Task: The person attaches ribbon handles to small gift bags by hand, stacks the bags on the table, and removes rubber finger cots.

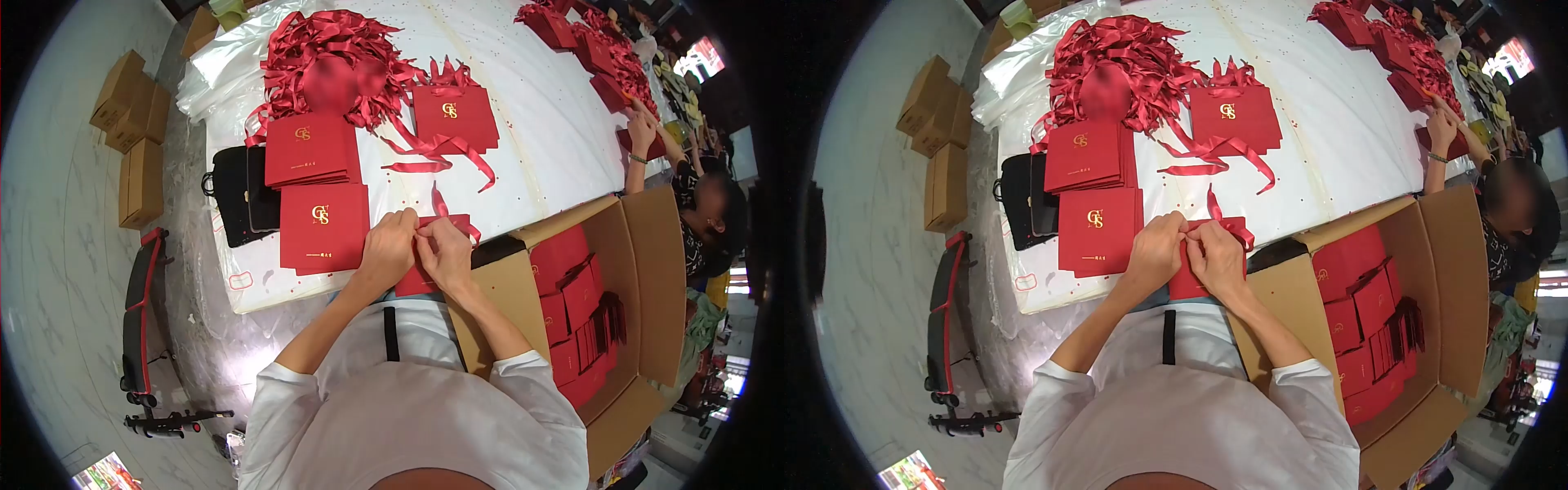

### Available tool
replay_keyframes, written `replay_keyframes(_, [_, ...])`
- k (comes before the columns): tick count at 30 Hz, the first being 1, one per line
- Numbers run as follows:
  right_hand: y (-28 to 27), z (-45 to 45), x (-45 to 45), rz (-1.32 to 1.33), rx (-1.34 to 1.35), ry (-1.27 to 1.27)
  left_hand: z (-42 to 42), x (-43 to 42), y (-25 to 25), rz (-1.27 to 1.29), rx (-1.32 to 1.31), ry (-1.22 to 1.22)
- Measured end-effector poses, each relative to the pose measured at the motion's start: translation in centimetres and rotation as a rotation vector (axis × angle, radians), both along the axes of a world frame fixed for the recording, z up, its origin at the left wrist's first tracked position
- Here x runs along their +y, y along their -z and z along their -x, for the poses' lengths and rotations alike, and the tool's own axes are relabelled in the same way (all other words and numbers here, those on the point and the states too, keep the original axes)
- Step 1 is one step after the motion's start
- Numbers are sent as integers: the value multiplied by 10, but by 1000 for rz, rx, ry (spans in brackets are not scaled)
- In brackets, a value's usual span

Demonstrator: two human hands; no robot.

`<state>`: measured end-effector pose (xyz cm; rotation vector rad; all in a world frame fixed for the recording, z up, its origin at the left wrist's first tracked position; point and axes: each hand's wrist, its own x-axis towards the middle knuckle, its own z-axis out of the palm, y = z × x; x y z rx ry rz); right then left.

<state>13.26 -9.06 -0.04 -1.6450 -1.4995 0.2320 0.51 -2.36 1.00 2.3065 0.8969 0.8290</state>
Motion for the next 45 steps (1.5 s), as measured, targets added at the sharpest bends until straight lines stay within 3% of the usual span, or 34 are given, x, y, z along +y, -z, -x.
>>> replay_keyframes(6, [-14, -8, -1, 146, 221, -72, 5, 4, 1, 94, -31, 12])
replay_keyframes(14, [-17, -12, -2, 165, -93, -95, 5, 1, 1, 111, -114, 31])
replay_keyframes(18, [-26, -14, -2, 187, -69, -125, 9, 3, 0, 200, -84, 44])
replay_keyframes(21, [-45, -24, 2, 235, 95, -175, 9, 2, -2, 229, -35, 20])
replay_keyframes(24, [-39, -39, 13, 392, -66, -151, 7, -5, -1, 151, -103, 75])
replay_keyframes(26, [-19, -56, 22, 400, -74, -205, 7, -10, -2, 19, -6, 89])
replay_keyframes(28, [-17, -68, 33, 712, 291, -443, 8, -11, -2, -15, -20, 108])
replay_keyframes(29, [-15, -71, 37, 743, 337, -473, 8, -11, -2, -49, -35, 124])
replay_keyframes(36, [10, -54, 50, 715, 624, -426, 10, -5, 3, -105, 8, 64])
replay_keyframes(38, [11, -46, 56, 567, 450, -143, 12, 1, -2, -38, -18, 79])
replay_keyframes(40, [14, -48, 66, 572, 505, -127, 10, -1, -1, -8, -13, 67])
replay_keyframes(45, [15, -51, 73, 236, 260, -47, 8, 14, 14, 132, 52, -3])
